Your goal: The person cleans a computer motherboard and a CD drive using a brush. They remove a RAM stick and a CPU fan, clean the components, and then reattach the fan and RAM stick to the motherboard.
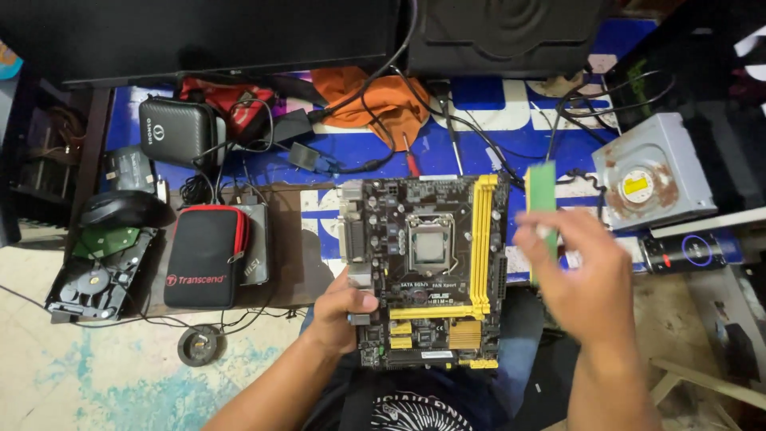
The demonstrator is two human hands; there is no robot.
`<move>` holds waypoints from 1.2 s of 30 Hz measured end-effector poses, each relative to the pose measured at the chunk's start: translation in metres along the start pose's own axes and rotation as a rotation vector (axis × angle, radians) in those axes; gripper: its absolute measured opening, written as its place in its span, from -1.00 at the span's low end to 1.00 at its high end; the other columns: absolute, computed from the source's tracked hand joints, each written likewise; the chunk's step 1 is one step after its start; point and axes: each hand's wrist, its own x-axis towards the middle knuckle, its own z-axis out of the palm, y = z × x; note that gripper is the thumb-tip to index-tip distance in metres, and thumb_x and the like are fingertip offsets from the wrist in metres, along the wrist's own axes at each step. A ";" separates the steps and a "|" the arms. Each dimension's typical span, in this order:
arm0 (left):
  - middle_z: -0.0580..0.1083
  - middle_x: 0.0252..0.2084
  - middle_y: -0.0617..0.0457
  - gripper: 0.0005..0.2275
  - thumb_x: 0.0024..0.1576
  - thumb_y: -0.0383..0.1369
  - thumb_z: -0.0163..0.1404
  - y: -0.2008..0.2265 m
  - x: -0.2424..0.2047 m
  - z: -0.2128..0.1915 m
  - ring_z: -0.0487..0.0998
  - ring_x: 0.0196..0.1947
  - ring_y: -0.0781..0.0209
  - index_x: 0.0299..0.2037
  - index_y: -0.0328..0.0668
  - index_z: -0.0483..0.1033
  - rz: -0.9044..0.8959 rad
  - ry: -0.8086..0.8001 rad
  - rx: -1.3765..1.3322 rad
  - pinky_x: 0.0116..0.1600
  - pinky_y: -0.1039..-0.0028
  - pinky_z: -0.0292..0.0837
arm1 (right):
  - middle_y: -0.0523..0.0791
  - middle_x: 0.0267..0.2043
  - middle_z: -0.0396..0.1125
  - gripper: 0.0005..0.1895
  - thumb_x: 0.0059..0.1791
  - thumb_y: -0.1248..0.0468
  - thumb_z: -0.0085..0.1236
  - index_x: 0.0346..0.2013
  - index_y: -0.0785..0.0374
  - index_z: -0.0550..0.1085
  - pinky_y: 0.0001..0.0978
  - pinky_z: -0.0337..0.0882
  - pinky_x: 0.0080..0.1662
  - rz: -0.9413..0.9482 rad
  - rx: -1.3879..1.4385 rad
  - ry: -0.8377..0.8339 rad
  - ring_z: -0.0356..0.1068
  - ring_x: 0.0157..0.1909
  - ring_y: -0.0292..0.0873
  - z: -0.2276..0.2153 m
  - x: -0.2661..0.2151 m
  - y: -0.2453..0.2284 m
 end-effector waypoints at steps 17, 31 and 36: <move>0.54 -0.03 -0.21 -0.46 -0.16 -0.44 0.07 0.007 0.004 -0.008 0.56 -0.02 -0.16 0.11 -0.46 0.42 -0.047 0.174 -0.079 0.09 0.10 0.48 | 0.00 -0.06 0.44 -0.80 0.15 0.44 0.03 0.01 0.45 0.55 -0.42 0.35 0.01 0.270 0.275 0.217 0.39 -0.05 -0.18 0.029 -0.061 0.027; 0.52 -0.29 -0.08 -0.61 -0.10 -0.44 0.02 -0.001 0.001 -0.020 0.52 -0.28 0.01 -0.05 -0.52 0.47 -0.018 0.052 0.101 -0.14 0.22 0.43 | -0.05 -0.26 0.49 -0.72 -0.01 0.39 0.20 -0.01 0.39 0.50 -0.48 0.56 -0.45 0.486 0.684 0.212 0.42 -0.42 -0.27 0.040 -0.069 0.039; 0.07 -0.71 0.23 -0.74 -0.10 -0.53 -0.01 -0.009 -0.014 -0.036 -0.03 -0.70 0.34 -0.18 -0.43 0.41 -0.022 0.133 0.220 -0.48 0.43 -0.10 | 0.01 -0.30 0.48 -0.68 -0.03 0.44 0.23 0.01 0.47 0.50 -0.53 0.56 -0.43 0.368 0.560 0.204 0.42 -0.50 -0.23 0.034 -0.062 0.024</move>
